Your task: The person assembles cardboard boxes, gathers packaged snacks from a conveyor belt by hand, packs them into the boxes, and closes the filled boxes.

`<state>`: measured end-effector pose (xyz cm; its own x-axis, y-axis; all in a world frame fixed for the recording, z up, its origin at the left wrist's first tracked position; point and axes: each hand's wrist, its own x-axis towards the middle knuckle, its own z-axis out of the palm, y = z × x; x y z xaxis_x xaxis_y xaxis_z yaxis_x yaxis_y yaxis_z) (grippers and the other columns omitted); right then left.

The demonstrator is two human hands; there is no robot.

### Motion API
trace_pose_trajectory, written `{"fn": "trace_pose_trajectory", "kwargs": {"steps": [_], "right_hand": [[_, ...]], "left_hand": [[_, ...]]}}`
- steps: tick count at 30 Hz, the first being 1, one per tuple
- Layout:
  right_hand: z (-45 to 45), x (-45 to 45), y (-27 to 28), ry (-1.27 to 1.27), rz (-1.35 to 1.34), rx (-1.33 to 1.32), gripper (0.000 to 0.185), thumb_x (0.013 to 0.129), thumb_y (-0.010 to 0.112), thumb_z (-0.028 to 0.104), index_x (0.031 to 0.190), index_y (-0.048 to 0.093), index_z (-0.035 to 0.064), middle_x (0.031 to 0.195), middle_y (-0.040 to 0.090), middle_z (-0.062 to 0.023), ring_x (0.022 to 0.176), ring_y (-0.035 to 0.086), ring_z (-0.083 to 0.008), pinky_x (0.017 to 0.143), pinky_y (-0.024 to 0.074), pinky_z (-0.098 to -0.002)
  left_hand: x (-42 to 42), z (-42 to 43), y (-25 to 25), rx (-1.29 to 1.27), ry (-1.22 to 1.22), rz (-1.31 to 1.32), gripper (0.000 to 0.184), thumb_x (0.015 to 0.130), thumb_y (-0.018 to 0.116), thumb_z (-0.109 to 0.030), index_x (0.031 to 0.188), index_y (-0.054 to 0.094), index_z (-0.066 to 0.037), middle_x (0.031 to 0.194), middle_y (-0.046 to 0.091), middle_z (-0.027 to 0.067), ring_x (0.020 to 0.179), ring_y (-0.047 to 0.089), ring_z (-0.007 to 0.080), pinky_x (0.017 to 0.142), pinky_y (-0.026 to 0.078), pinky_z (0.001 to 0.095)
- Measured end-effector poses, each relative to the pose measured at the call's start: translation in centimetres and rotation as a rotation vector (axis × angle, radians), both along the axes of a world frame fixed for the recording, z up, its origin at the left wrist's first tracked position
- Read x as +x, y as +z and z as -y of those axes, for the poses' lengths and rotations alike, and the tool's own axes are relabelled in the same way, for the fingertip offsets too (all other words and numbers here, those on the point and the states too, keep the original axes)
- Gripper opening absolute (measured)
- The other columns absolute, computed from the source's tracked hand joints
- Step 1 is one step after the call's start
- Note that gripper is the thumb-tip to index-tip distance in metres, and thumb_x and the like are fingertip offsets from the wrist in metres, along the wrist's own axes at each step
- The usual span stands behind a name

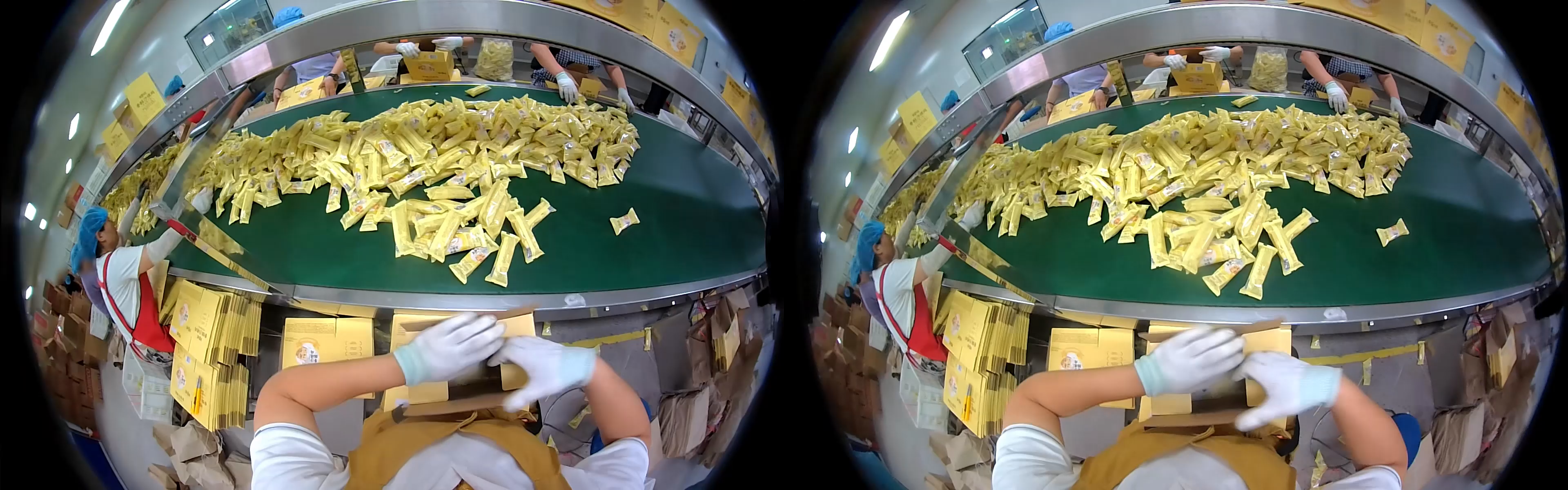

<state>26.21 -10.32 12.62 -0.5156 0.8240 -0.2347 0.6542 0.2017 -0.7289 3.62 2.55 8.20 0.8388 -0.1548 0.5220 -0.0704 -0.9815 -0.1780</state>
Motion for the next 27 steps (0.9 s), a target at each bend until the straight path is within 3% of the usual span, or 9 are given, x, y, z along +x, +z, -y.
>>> {"fn": "trace_pose_trajectory", "kwargs": {"steps": [3, 6, 9, 12, 16, 19, 21, 25, 27], "right_hand": [[2.6, 0.6, 0.2, -0.087, -0.086, 0.170, 0.091, 0.070, 0.089, 0.045, 0.136, 0.049, -0.0043, 0.134, 0.051, -0.0255, 0.126, 0.053, -0.0380, 0.110, 0.0422, -0.0434], [4.4, -1.5, -1.9, -0.671, -0.262, 0.187, 0.100, 0.066, 0.095, 0.023, 0.143, 0.036, -0.0030, 0.138, 0.043, -0.0242, 0.125, 0.052, -0.0375, 0.107, 0.0449, -0.0432], [4.9, -2.4, -5.4, -0.894, 0.084, 0.551, 0.107, 0.066, 0.094, 0.024, 0.147, 0.031, -0.0047, 0.142, 0.040, -0.0265, 0.132, 0.045, -0.0389, 0.111, 0.0413, -0.0440], [4.6, -3.2, -8.7, -1.125, -0.245, 0.300, 0.113, 0.068, 0.093, 0.023, 0.153, 0.023, -0.0053, 0.144, 0.039, -0.0264, 0.134, 0.043, -0.0395, 0.113, 0.0379, -0.0447], [4.2, -2.7, -8.3, -0.928, -0.343, 0.270, 0.106, 0.080, 0.085, 0.019, 0.156, 0.016, -0.0051, 0.155, 0.033, -0.0238, 0.143, 0.038, -0.0339, 0.117, 0.0353, -0.0417], [4.2, 0.3, -11.7, -0.899, -1.168, 0.045, 0.095, 0.091, 0.074, 0.036, 0.155, 0.018, -0.0058, 0.154, 0.037, -0.0250, 0.141, 0.041, -0.0338, 0.117, 0.0352, -0.0444], [4.6, 2.6, -12.7, -1.245, -1.321, -0.003, 0.068, 0.104, 0.049, 0.046, 0.147, 0.037, -0.0050, 0.146, 0.049, -0.0233, 0.134, 0.050, -0.0313, 0.112, 0.0403, -0.0416], [6.3, 3.2, -15.3, -1.282, -0.689, 0.204, 0.058, 0.104, 0.049, 0.043, 0.137, 0.050, -0.0045, 0.139, 0.054, -0.0182, 0.125, 0.053, -0.0237, 0.103, 0.0443, -0.0363], [6.1, 1.5, -15.6, -1.204, -0.797, 0.197, 0.052, 0.103, 0.051, 0.029, 0.142, 0.042, -0.0042, 0.138, 0.054, -0.0178, 0.126, 0.053, -0.0252, 0.106, 0.0424, -0.0345]], "left_hand": [[-0.2, 0.5, 1.3, -0.138, 0.336, 0.054, 0.056, 0.075, 0.077, -0.028, 0.125, 0.063, -0.005, 0.122, 0.062, 0.0121, 0.115, 0.060, 0.0247, 0.100, 0.048, 0.0384], [0.2, 1.4, 4.5, -0.501, 0.350, -0.364, 0.051, 0.081, 0.075, -0.033, 0.122, 0.063, -0.005, 0.113, 0.066, 0.0130, 0.096, 0.065, 0.0291, 0.089, 0.051, 0.0387], [1.7, 1.4, 6.8, -0.723, 0.285, -0.664, 0.057, 0.085, 0.073, -0.044, 0.123, 0.061, -0.004, 0.130, 0.060, 0.0207, 0.119, 0.058, 0.0366, 0.100, 0.045, 0.0462], [1.4, 3.5, 3.3, -0.594, 0.254, -0.633, 0.087, 0.077, 0.073, -0.059, 0.145, 0.048, -0.010, 0.156, 0.032, 0.0297, 0.148, 0.027, 0.0457, 0.112, 0.027, 0.0584], [1.1, 4.7, 3.7, -0.383, 0.308, -0.678, 0.104, 0.072, 0.075, -0.061, 0.154, 0.037, -0.010, 0.156, 0.026, 0.0356, 0.143, 0.029, 0.0520, 0.106, 0.032, 0.0566], [1.0, 4.0, 4.3, -0.441, 0.320, -0.618, 0.107, 0.070, 0.076, -0.058, 0.155, 0.034, -0.008, 0.154, 0.027, 0.0371, 0.139, 0.033, 0.0527, 0.103, 0.035, 0.0554], [-0.2, 2.4, 4.3, -0.512, 0.338, -0.435, 0.109, 0.069, 0.077, -0.054, 0.156, 0.032, -0.007, 0.153, 0.029, 0.0370, 0.135, 0.037, 0.0524, 0.102, 0.036, 0.0553], [-1.9, -0.6, 1.7, -1.372, 0.195, 0.059, 0.101, 0.083, 0.071, -0.045, 0.159, 0.020, -0.002, 0.156, 0.033, 0.0275, 0.143, 0.038, 0.0360, 0.113, 0.037, 0.0425], [-2.0, 0.7, -0.8, -1.995, -0.073, 0.134, 0.084, 0.095, 0.060, -0.039, 0.159, 0.019, -0.004, 0.157, 0.036, 0.0200, 0.141, 0.043, 0.0282, 0.116, 0.037, 0.0371]]}}
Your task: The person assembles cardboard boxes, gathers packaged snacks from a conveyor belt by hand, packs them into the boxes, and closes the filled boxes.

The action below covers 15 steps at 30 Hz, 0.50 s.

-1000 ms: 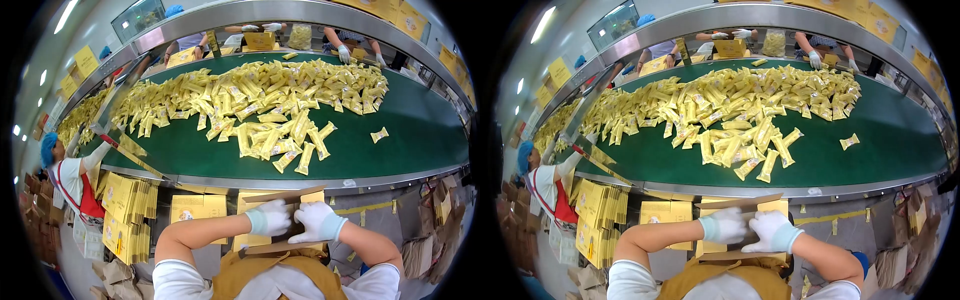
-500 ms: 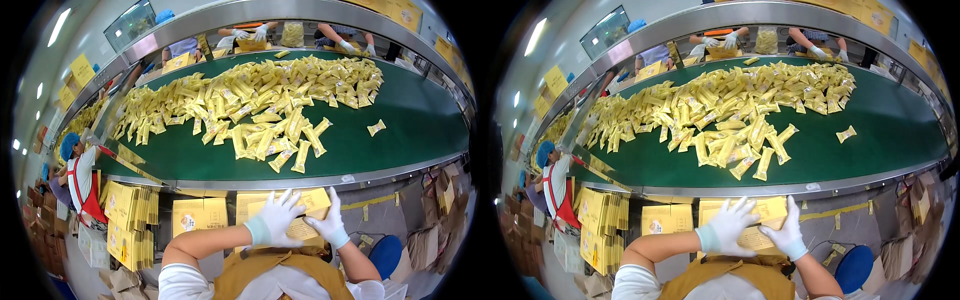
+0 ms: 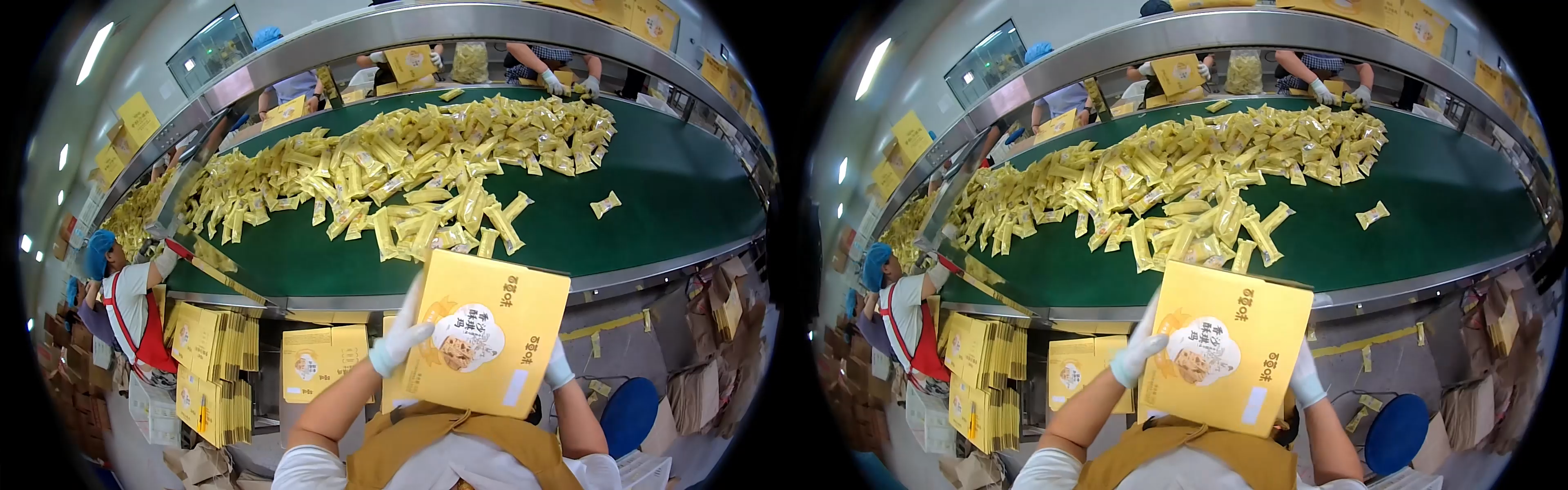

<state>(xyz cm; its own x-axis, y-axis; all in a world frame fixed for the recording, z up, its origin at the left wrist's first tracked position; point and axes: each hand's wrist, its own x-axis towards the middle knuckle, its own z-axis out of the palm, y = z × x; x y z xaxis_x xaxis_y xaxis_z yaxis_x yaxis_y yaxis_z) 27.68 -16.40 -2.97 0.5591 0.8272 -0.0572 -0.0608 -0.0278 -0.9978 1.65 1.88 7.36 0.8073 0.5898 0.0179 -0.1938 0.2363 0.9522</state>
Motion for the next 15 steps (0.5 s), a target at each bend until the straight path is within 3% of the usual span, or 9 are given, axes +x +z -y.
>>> {"fn": "trace_pose_trajectory", "kwargs": {"steps": [2, 4, 5, 6, 9, 10, 11, 14, 15], "right_hand": [[-0.4, -1.5, 0.3, -0.020, -0.189, 0.077, 0.054, 0.101, 0.053, 0.018, 0.147, 0.035, -0.0036, 0.138, 0.054, -0.0197, 0.126, 0.054, -0.0267, 0.108, 0.0413, -0.0347], [0.0, -2.3, 9.4, 0.015, 0.338, -0.146, 0.058, 0.103, 0.052, 0.021, 0.153, 0.030, -0.0003, 0.140, 0.055, -0.0251, 0.129, 0.056, -0.0302, 0.107, 0.0438, -0.0386], [0.1, -2.6, 10.9, 0.047, 0.438, -0.290, 0.066, 0.101, 0.053, 0.023, 0.155, 0.022, -0.0009, 0.132, 0.060, -0.0295, 0.122, 0.061, -0.0384, 0.103, 0.0470, -0.0421], [0.2, -2.6, 11.2, 0.093, 0.553, -0.377, 0.080, 0.097, 0.058, 0.028, 0.155, 0.014, -0.0031, 0.107, 0.067, -0.0343, 0.098, 0.065, -0.0517, 0.088, 0.0528, -0.0505], [-1.0, -4.7, 14.2, 0.210, 0.772, -0.500, 0.089, 0.094, 0.055, 0.032, 0.155, 0.004, -0.0073, 0.089, 0.067, -0.0355, 0.079, 0.066, -0.0527, 0.077, 0.0534, -0.0567], [-2.1, -6.0, 15.0, 0.236, 0.825, -0.568, 0.089, 0.093, 0.056, 0.031, 0.155, 0.005, -0.0090, 0.082, 0.068, -0.0321, 0.070, 0.066, -0.0490, 0.069, 0.0542, -0.0567], [-2.7, -7.4, 15.2, 0.301, 0.868, -0.566, 0.089, 0.093, 0.056, 0.031, 0.155, 0.006, -0.0098, 0.080, 0.068, -0.0299, 0.066, 0.066, -0.0468, 0.066, 0.0544, -0.0557], [-3.7, -11.7, 12.5, 0.355, 1.124, -0.486, 0.087, 0.093, 0.057, 0.031, 0.153, 0.013, -0.0146, 0.070, 0.066, -0.0236, 0.056, 0.064, -0.0403, 0.056, 0.0532, -0.0503], [-4.3, -12.1, 10.7, 0.352, 1.144, -0.525, 0.090, 0.092, 0.058, 0.029, 0.154, 0.010, -0.0146, 0.069, 0.067, -0.0208, 0.056, 0.065, -0.0395, 0.056, 0.0533, -0.0501]], "left_hand": [[-0.7, 1.5, -5.4, -0.538, -0.108, 0.087, 0.077, 0.099, 0.054, -0.042, 0.159, 0.022, -0.005, 0.155, 0.040, 0.0179, 0.139, 0.046, 0.0294, 0.114, 0.040, 0.0392], [-1.3, 3.1, -7.3, -0.657, -0.130, 0.103, 0.076, 0.101, 0.047, -0.053, 0.157, 0.028, -0.006, 0.151, 0.047, 0.0149, 0.136, 0.050, 0.0289, 0.113, 0.042, 0.0405], [-1.5, 3.8, -8.2, -0.717, -0.144, 0.111, 0.076, 0.101, 0.044, -0.058, 0.156, 0.031, -0.007, 0.148, 0.050, 0.0135, 0.134, 0.052, 0.0286, 0.112, 0.044, 0.0412], [-1.6, 4.6, -9.6, -0.681, -0.087, 0.053, 0.077, 0.101, 0.040, -0.061, 0.155, 0.033, -0.007, 0.146, 0.052, 0.0128, 0.132, 0.054, 0.0282, 0.111, 0.045, 0.0414], [-1.4, 5.9, -14.7, -0.415, 0.131, -0.175, 0.079, 0.101, 0.028, -0.069, 0.152, 0.041, -0.010, 0.140, 0.059, 0.0092, 0.121, 0.061, 0.0238, 0.104, 0.050, 0.0410], [-2.0, 4.7, -17.6, -0.524, 0.047, -0.223, 0.064, 0.106, 0.031, -0.057, 0.142, 0.052, -0.009, 0.131, 0.064, 0.0115, 0.111, 0.064, 0.0249, 0.096, 0.052, 0.0390], [-2.8, 3.7, -19.2, -0.384, 0.012, -0.366, 0.058, 0.105, 0.034, -0.051, 0.138, 0.054, -0.008, 0.128, 0.065, 0.0131, 0.108, 0.065, 0.0275, 0.094, 0.052, 0.0399], [-4.9, 0.6, -19.4, 0.654, -0.174, -1.069, 0.040, 0.101, 0.043, -0.032, 0.125, 0.060, -0.005, 0.118, 0.067, 0.0182, 0.096, 0.066, 0.0353, 0.086, 0.053, 0.0427], [-5.1, 0.1, -18.7, 0.842, -0.177, -1.176, 0.034, 0.100, 0.045, -0.025, 0.121, 0.062, -0.004, 0.115, 0.067, 0.0199, 0.093, 0.067, 0.0379, 0.083, 0.054, 0.0436]]}}
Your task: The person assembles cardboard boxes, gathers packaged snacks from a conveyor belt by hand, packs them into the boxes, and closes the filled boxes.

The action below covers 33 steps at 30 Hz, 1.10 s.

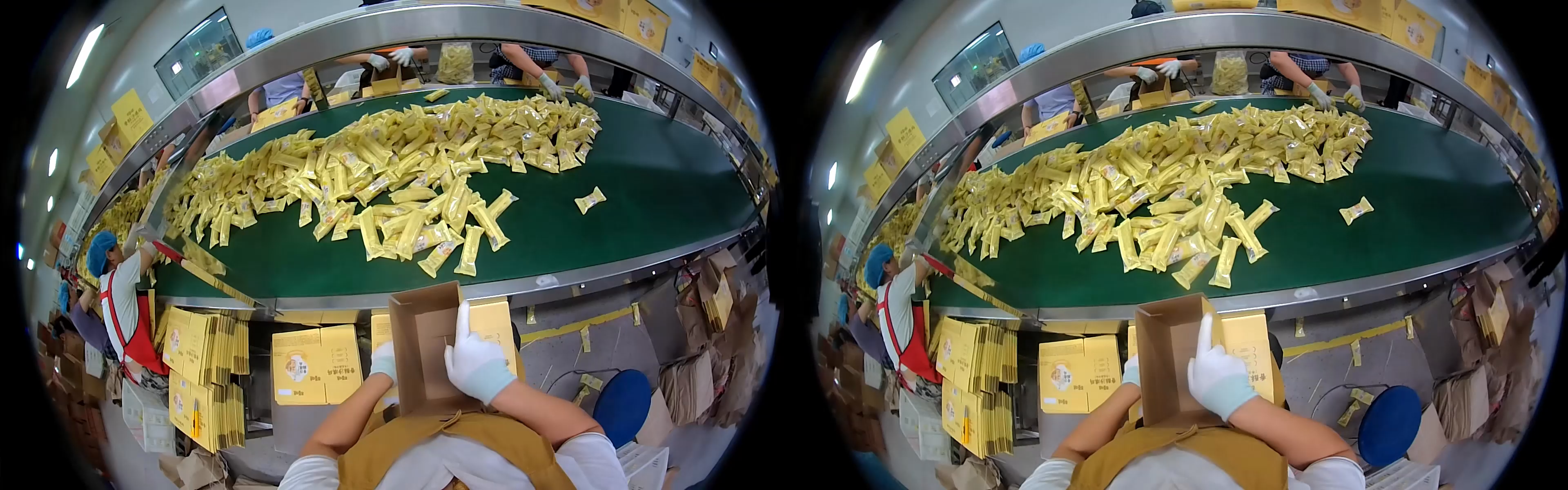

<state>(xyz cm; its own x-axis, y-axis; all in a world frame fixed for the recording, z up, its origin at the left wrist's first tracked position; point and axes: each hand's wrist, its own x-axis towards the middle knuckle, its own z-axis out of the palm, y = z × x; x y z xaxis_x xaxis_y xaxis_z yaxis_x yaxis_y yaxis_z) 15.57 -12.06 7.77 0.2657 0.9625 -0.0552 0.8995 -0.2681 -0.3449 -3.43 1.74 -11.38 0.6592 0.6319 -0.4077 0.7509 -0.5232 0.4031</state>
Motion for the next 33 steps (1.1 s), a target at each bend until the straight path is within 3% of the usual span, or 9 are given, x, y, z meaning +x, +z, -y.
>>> {"fn": "trace_pose_trajectory", "kwargs": {"steps": [8, 13, 15, 20, 21, 23, 25, 27, 33], "right_hand": [[1.2, 2.3, -0.6, -0.070, -0.137, -0.089, 0.094, 0.091, 0.061, 0.030, 0.153, 0.007, -0.0143, 0.069, 0.066, -0.0240, 0.058, 0.065, -0.0417, 0.059, 0.0536, -0.0513], [2.4, 5.1, -2.8, -0.066, -0.356, 0.091, 0.088, 0.096, 0.058, 0.028, 0.156, 0.006, -0.0080, 0.061, 0.064, -0.0208, 0.052, 0.060, -0.0456, 0.055, 0.0507, -0.0538], [2.8, 6.5, -3.0, -0.125, -0.572, 0.104, 0.075, 0.100, 0.054, 0.027, 0.155, 0.015, -0.0071, 0.097, 0.068, -0.0277, 0.089, 0.066, -0.0449, 0.081, 0.0545, -0.0469], [4.5, 7.1, -14.6, -0.369, -0.841, 0.188, 0.056, 0.106, 0.045, 0.029, 0.148, 0.036, -0.0072, 0.141, 0.051, -0.0285, 0.135, 0.049, -0.0395, 0.113, 0.0386, -0.0404], [5.4, 6.1, -21.3, -0.174, -0.484, 0.385, 0.049, 0.107, 0.042, 0.029, 0.144, 0.043, -0.0040, 0.135, 0.056, -0.0287, 0.129, 0.053, -0.0417, 0.110, 0.0409, -0.0419], [2.7, 4.7, -18.0, -0.282, -0.785, 0.273, 0.045, 0.106, 0.042, 0.026, 0.141, 0.046, -0.0008, 0.131, 0.058, -0.0304, 0.121, 0.058, -0.0420, 0.105, 0.0453, -0.0446], [0.4, 6.7, -14.5, -0.244, -0.572, 0.293, 0.039, 0.105, 0.045, 0.023, 0.136, 0.053, 0.0014, 0.120, 0.064, -0.0246, 0.104, 0.066, -0.0400, 0.088, 0.0534, -0.0443], [-2.7, 11.1, -12.4, -0.226, -0.292, 0.506, 0.034, 0.095, 0.059, 0.013, 0.128, 0.060, 0.0046, 0.106, 0.068, -0.0206, 0.087, 0.068, -0.0377, 0.079, 0.0555, -0.0457], [-10.6, 34.3, -12.2, -0.576, 0.275, 0.617, 0.037, 0.089, 0.066, 0.028, 0.122, 0.064, 0.0115, 0.135, 0.054, -0.0234, 0.114, 0.057, -0.0438, 0.097, 0.0477, -0.0506]], "left_hand": [[2.2, 2.7, 17.0, -0.199, 0.234, 0.175, 0.047, 0.098, 0.052, -0.043, 0.104, 0.060, 0.003, 0.096, 0.068, 0.0295, 0.087, 0.064, 0.0465, 0.077, 0.051, 0.0501], [-0.3, 1.1, 14.3, -0.308, 0.262, 0.299, 0.050, 0.100, 0.054, -0.043, 0.086, 0.063, 0.004, 0.079, 0.066, 0.0250, 0.077, 0.066, 0.0376, 0.071, 0.051, 0.0443], [-1.8, 1.0, 13.5, -0.461, 0.301, 0.435, 0.047, 0.101, 0.054, -0.039, 0.089, 0.065, 0.005, 0.076, 0.065, 0.0227, 0.074, 0.067, 0.0294, 0.071, 0.051, 0.0409], [-2.6, 3.6, 7.3, -0.492, 0.602, 0.882, 0.042, 0.106, 0.051, -0.028, 0.134, 0.054, 0.003, 0.122, 0.065, 0.0134, 0.109, 0.061, 0.0207, 0.095, 0.049, 0.0349], [-1.7, 4.0, 6.2, -0.354, 0.539, 0.898, 0.046, 0.106, 0.049, -0.027, 0.141, 0.047, 0.004, 0.128, 0.062, 0.0153, 0.117, 0.058, 0.0231, 0.100, 0.046, 0.0351], [2.2, 3.8, 5.4, -0.804, 0.944, 1.119, 0.046, 0.105, 0.050, -0.021, 0.144, 0.045, 0.002, 0.133, 0.058, 0.0199, 0.122, 0.056, 0.0298, 0.105, 0.044, 0.0384], [3.9, 2.3, 4.5, -0.459, 0.882, 1.056, 0.047, 0.102, 0.052, -0.015, 0.145, 0.045, 0.001, 0.136, 0.055, 0.0230, 0.125, 0.054, 0.0355, 0.107, 0.042, 0.0421], [3.1, -1.0, 3.0, 0.593, 0.256, 0.639, 0.047, 0.097, 0.057, -0.010, 0.143, 0.049, 0.001, 0.138, 0.053, 0.0246, 0.126, 0.052, 0.0403, 0.108, 0.040, 0.0462], [7.7, -13.0, 9.4, 0.693, 0.130, 0.557, 0.067, 0.080, 0.077, -0.023, 0.142, 0.054, -0.009, 0.148, 0.044, 0.0251, 0.138, 0.038, 0.0467, 0.113, 0.029, 0.0583]]}}
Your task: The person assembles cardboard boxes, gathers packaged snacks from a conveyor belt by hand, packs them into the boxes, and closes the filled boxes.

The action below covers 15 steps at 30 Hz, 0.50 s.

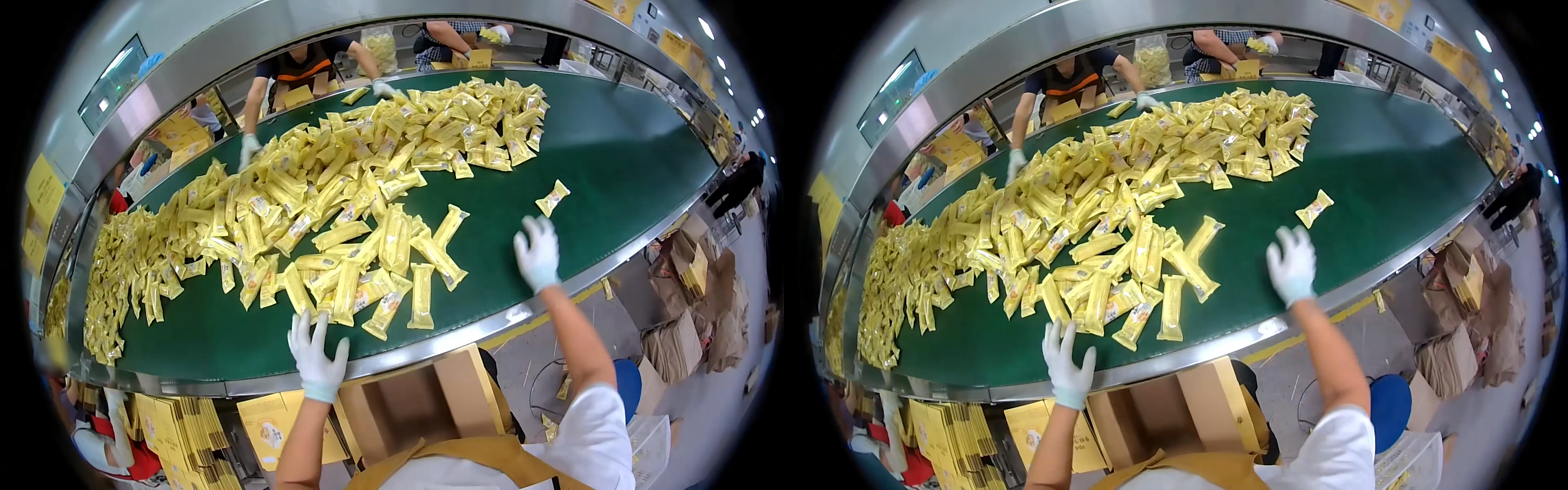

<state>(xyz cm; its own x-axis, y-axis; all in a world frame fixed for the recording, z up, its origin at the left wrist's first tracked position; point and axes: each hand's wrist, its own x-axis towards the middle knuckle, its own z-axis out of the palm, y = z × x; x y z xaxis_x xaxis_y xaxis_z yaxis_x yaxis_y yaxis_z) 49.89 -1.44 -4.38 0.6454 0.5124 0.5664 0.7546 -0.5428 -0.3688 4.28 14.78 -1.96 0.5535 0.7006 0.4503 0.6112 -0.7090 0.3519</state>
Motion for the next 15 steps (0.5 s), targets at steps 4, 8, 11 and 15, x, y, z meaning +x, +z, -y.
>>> {"fn": "trace_pose_trajectory", "kwargs": {"steps": [4, 8, 11, 15], "right_hand": [[-1.7, 14.4, -2.3, -0.299, -0.191, -0.161, 0.058, 0.088, 0.063, 0.054, 0.138, 0.060, 0.0268, 0.146, 0.043, -0.0206, 0.121, 0.055, -0.0453, 0.100, 0.0488, -0.0539], [-5.0, 19.2, -5.3, -0.481, -0.538, -0.427, 0.064, 0.089, 0.056, 0.066, 0.143, 0.055, 0.0309, 0.148, 0.047, -0.0151, 0.134, 0.047, -0.0416, 0.108, 0.0393, -0.0585], [-7.1, 14.1, -4.1, -0.334, -0.321, -0.317, 0.055, 0.093, 0.055, 0.061, 0.128, 0.066, 0.0198, 0.129, 0.062, -0.0157, 0.122, 0.059, -0.0352, 0.101, 0.0457, -0.0530], [-9.3, 6.3, -5.1, 0.078, -0.119, -0.113, 0.025, 0.083, 0.076, 0.032, 0.086, 0.066, 0.0091, 0.107, 0.064, -0.0132, 0.096, 0.062, -0.0376, 0.083, 0.0501, -0.0476]], "left_hand": [[5.1, -2.9, 2.4, -0.149, -0.043, -0.152, 0.080, 0.072, 0.085, -0.038, 0.144, 0.054, -0.017, 0.151, 0.043, 0.0242, 0.141, 0.034, 0.0492, 0.113, 0.031, 0.0557], [9.9, -2.8, 2.4, -0.220, 0.004, -0.445, 0.086, 0.067, 0.078, -0.064, 0.143, 0.056, -0.029, 0.155, 0.038, 0.0214, 0.146, 0.021, 0.0535, 0.106, 0.025, 0.0732], [10.6, -3.7, 0.7, -0.139, -0.001, -0.477, 0.083, 0.067, 0.077, -0.064, 0.141, 0.057, -0.030, 0.154, 0.039, 0.0199, 0.147, 0.019, 0.0510, 0.106, 0.024, 0.0735], [9.5, -6.7, 0.9, -0.146, -0.007, -0.502, 0.081, 0.068, 0.076, -0.064, 0.140, 0.058, -0.030, 0.153, 0.040, 0.0189, 0.149, 0.020, 0.0463, 0.106, 0.023, 0.0744]]}}
